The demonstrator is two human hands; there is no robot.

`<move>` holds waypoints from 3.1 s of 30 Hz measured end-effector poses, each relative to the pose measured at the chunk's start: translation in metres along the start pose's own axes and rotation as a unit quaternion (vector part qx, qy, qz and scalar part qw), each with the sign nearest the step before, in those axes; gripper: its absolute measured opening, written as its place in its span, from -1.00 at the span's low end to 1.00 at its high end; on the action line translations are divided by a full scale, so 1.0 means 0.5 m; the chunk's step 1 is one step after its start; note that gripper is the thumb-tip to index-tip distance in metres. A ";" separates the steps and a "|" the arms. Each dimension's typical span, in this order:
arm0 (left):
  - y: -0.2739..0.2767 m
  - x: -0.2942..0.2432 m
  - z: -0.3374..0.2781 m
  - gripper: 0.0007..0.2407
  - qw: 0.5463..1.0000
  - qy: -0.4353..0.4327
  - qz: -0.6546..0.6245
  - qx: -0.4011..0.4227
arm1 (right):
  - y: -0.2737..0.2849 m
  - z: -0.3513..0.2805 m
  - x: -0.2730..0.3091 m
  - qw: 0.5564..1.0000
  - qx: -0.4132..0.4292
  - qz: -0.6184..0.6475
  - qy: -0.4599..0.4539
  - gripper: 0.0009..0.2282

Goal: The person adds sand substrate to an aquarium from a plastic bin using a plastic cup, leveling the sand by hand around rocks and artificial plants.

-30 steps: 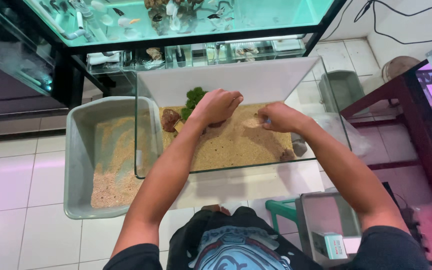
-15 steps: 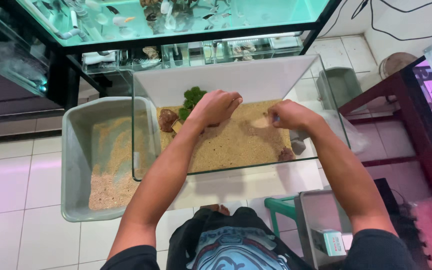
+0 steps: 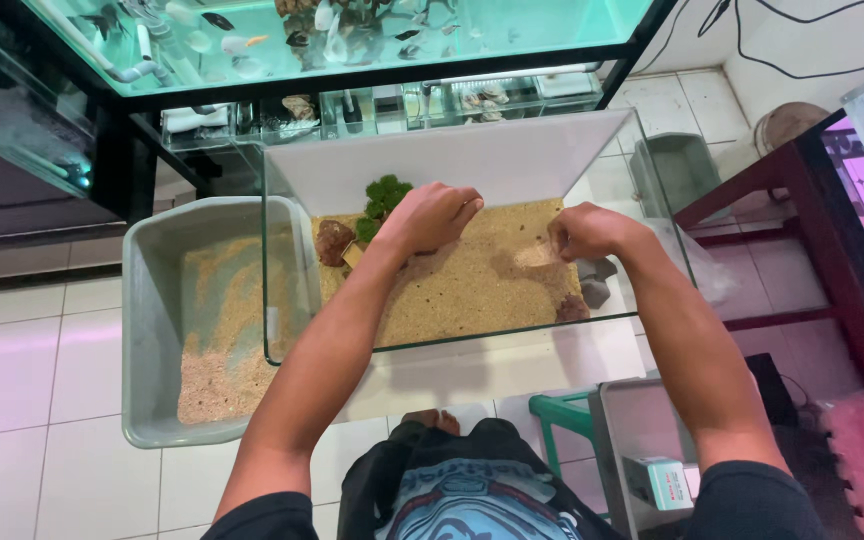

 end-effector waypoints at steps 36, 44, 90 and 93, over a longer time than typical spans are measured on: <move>0.016 0.020 0.002 -0.69 0.999 0.024 0.022 -0.034 | -0.002 -0.051 0.158 0.986 0.065 -0.011 0.153 -0.90; 0.038 0.011 -0.004 -0.69 0.998 0.021 0.026 -0.051 | 0.029 -0.097 0.215 0.987 0.055 -0.056 0.142 -0.87; 0.044 0.087 -0.262 -0.71 0.979 0.137 0.113 -0.102 | -0.017 -0.015 0.296 0.962 0.037 -0.178 0.206 -0.85; 0.031 0.092 -0.257 -0.71 0.979 0.134 0.116 -0.097 | -0.018 -0.036 0.286 0.965 0.057 -0.180 0.184 -0.90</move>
Point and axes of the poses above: each hand's wrist, its own z-axis towards the middle knuckle, its own y-axis out of the back of the hand, x = y × z, the point moved 5 cm from there along z, towards the middle knuckle, and after that the axes turned 3 degrees about -y, right-handed, at the moved point
